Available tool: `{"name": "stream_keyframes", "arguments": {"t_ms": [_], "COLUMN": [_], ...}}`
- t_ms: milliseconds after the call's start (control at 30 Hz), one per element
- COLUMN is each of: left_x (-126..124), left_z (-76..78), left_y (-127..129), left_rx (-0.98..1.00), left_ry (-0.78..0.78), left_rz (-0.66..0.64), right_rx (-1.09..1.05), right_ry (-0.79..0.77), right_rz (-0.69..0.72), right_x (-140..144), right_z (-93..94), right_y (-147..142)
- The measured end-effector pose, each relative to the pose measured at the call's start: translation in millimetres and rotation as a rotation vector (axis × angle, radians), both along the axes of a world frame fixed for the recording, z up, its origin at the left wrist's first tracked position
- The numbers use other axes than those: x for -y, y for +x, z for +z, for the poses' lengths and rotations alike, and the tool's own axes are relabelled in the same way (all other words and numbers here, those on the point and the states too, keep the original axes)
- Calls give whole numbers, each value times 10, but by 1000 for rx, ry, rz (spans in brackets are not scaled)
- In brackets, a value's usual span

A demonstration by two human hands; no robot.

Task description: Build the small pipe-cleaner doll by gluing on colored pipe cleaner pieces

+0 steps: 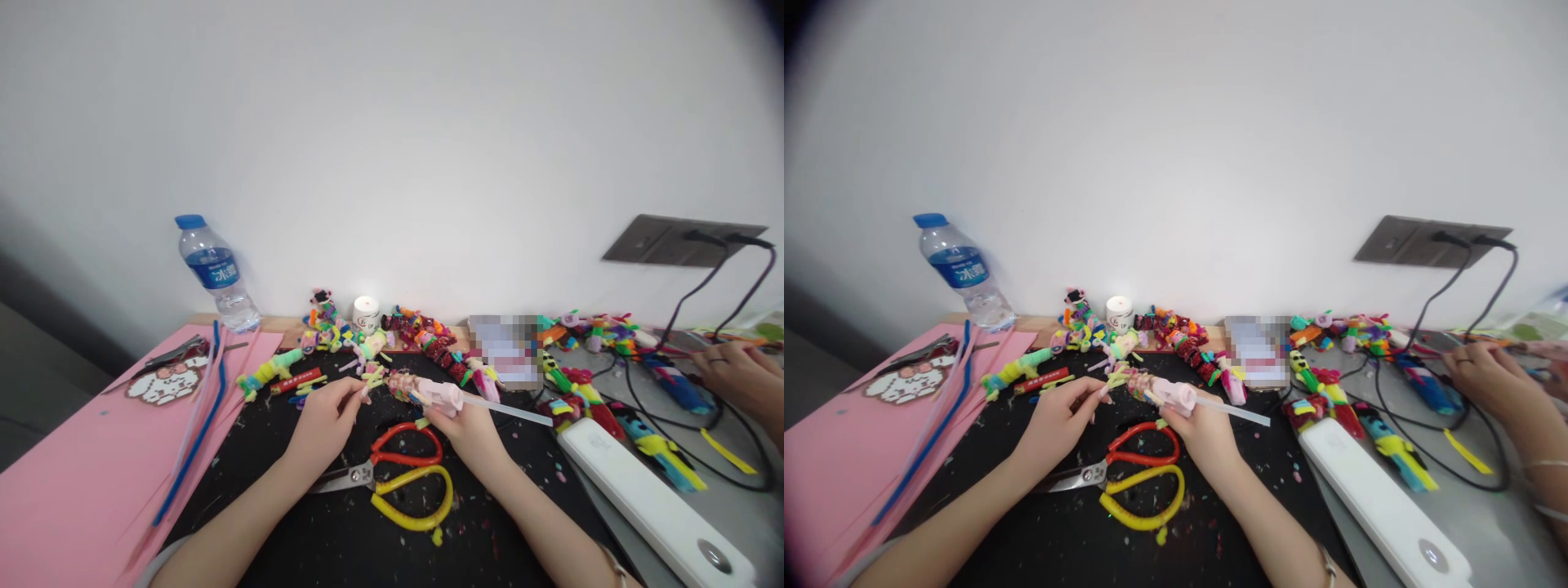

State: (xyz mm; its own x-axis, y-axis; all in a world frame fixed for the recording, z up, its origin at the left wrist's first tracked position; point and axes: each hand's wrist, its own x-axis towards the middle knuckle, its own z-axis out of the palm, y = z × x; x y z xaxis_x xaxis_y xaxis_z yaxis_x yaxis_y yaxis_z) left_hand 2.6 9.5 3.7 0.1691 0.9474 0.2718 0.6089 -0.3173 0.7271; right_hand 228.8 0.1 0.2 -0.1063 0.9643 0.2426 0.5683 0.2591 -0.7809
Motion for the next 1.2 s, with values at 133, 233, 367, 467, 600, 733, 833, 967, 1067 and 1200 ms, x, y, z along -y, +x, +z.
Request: {"name": "stream_keyframes", "arguments": {"t_ms": [133, 233, 367, 467, 600, 733, 833, 967, 1067, 1200], "left_x": [-6, -10, -3, -1, -3, -2, -5, -10, -4, 5], "left_z": [6, 9, 7, 14, 25, 17, 3, -8, -9, -1], "left_y": [0, -1, -4, -4, 0, -5, -10, -10, -10, -8], "left_rx": [8, 19, 18, 14, 16, 18, 23, 27, 37, 73], "left_ry": [-2, -5, -4, 3, 12, 17, 15, 10, 8, -12], "left_rz": [0, -7, -10, -3, 3, 4, 2, 10, 12, 20], "right_rx": [6, 7, -25, -41, -28, -20, -7, 33, 50, 74], "right_ry": [-1, -8, -15, -25, -31, -35, -28, -12, -16, -12], "right_rz": [-6, -16, -17, -11, -10, -8, -4, -14, -18, -31], "right_x": [-8, -14, -13, -13, -18, -25, -27, -27, -31, -35], "right_z": [-19, -20, -1, 3, -26, -53, -56, -52, -52, -46], "right_y": [11, 12, -2, -6, 9, 23, 26, 29, 33, 43]}}
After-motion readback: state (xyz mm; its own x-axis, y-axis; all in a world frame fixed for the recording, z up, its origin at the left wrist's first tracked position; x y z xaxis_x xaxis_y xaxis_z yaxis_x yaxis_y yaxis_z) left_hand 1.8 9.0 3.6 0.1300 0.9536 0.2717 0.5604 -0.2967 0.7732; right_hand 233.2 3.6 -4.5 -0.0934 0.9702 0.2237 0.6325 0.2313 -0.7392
